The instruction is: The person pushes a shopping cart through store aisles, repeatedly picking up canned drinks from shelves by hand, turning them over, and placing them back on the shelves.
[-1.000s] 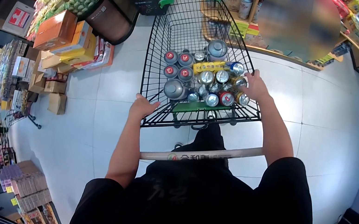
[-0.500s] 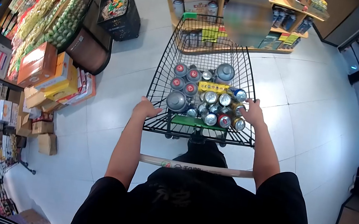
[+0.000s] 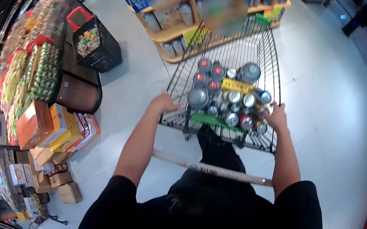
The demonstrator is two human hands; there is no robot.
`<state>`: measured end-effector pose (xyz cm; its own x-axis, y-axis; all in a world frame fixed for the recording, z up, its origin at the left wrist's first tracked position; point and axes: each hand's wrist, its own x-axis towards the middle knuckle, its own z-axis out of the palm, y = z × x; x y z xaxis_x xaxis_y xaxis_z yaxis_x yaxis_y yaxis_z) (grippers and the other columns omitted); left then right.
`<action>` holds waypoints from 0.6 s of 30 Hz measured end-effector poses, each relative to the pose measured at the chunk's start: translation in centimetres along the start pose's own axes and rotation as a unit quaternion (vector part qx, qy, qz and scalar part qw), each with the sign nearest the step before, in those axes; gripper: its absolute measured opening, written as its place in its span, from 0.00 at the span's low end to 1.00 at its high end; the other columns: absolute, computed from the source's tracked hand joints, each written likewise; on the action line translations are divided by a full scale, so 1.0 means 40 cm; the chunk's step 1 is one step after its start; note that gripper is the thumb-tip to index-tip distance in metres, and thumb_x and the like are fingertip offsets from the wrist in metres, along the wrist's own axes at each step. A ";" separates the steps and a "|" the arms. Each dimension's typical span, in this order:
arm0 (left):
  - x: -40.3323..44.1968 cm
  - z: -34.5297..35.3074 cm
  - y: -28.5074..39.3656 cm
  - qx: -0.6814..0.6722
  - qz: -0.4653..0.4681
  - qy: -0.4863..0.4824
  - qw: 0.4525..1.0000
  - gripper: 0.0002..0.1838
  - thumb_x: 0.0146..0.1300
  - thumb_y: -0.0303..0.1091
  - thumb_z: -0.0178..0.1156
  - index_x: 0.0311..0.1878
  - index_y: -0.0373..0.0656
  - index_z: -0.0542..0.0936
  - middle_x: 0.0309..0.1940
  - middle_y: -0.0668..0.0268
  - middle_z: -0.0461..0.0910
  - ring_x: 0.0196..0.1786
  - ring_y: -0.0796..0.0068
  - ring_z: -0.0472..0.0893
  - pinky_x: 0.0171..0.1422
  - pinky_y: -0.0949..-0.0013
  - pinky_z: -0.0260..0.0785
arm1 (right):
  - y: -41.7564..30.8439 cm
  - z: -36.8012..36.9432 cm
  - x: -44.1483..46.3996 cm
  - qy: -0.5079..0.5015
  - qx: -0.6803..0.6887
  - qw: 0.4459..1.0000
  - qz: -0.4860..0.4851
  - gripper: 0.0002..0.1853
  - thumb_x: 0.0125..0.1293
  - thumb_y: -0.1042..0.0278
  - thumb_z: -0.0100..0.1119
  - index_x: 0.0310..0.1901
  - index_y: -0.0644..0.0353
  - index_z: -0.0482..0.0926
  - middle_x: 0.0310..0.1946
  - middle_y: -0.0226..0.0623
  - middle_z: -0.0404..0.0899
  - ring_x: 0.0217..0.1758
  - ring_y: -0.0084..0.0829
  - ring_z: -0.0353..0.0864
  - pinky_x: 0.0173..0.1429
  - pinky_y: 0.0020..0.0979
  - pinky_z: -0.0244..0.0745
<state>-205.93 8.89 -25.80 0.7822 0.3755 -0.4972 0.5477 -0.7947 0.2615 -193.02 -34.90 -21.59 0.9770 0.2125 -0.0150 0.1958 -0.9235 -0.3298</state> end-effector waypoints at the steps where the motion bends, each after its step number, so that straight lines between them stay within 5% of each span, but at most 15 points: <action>1: 0.029 -0.075 -0.019 -0.017 -0.004 -0.012 1.000 0.56 0.53 0.58 0.69 0.67 0.21 0.52 0.56 0.42 0.78 0.58 0.50 0.79 0.62 0.61 0.72 | -0.059 0.046 0.054 0.004 -0.002 1.000 0.008 0.27 0.56 0.54 0.66 0.55 0.59 0.75 0.53 0.55 0.69 0.49 0.56 0.80 0.55 0.46 0.77; 7: 0.147 -0.232 0.119 0.009 0.064 -0.019 0.998 0.56 0.54 0.58 0.68 0.67 0.20 0.52 0.54 0.40 0.78 0.57 0.48 0.80 0.61 0.60 0.72 | -0.047 0.028 0.112 0.027 0.001 0.996 0.084 0.31 0.55 0.50 0.67 0.57 0.61 0.75 0.54 0.56 0.68 0.48 0.55 0.81 0.54 0.45 0.77; 9: 0.250 -0.264 0.035 0.030 0.106 0.000 0.994 0.56 0.53 0.61 0.67 0.64 0.17 0.56 0.52 0.35 0.77 0.56 0.46 0.80 0.60 0.59 0.73 | -0.130 0.115 0.146 0.034 0.003 0.993 0.110 0.32 0.55 0.50 0.67 0.57 0.61 0.75 0.54 0.55 0.68 0.47 0.55 0.81 0.54 0.45 0.78; 18: 0.433 -0.378 0.128 0.069 0.141 0.020 0.987 0.55 0.54 0.60 0.67 0.68 0.24 0.53 0.56 0.41 0.77 0.58 0.49 0.79 0.60 0.58 0.72 | -0.180 0.103 0.261 0.056 0.022 0.983 0.172 0.29 0.56 0.52 0.67 0.55 0.61 0.76 0.53 0.53 0.69 0.47 0.52 0.81 0.53 0.44 0.78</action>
<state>-185.10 18.55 -20.56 0.9107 0.1462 -0.3864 0.2629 -0.9265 0.2692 -184.58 -24.72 -23.24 0.9884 -0.1491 -0.0296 -0.1495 -0.9192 -0.3643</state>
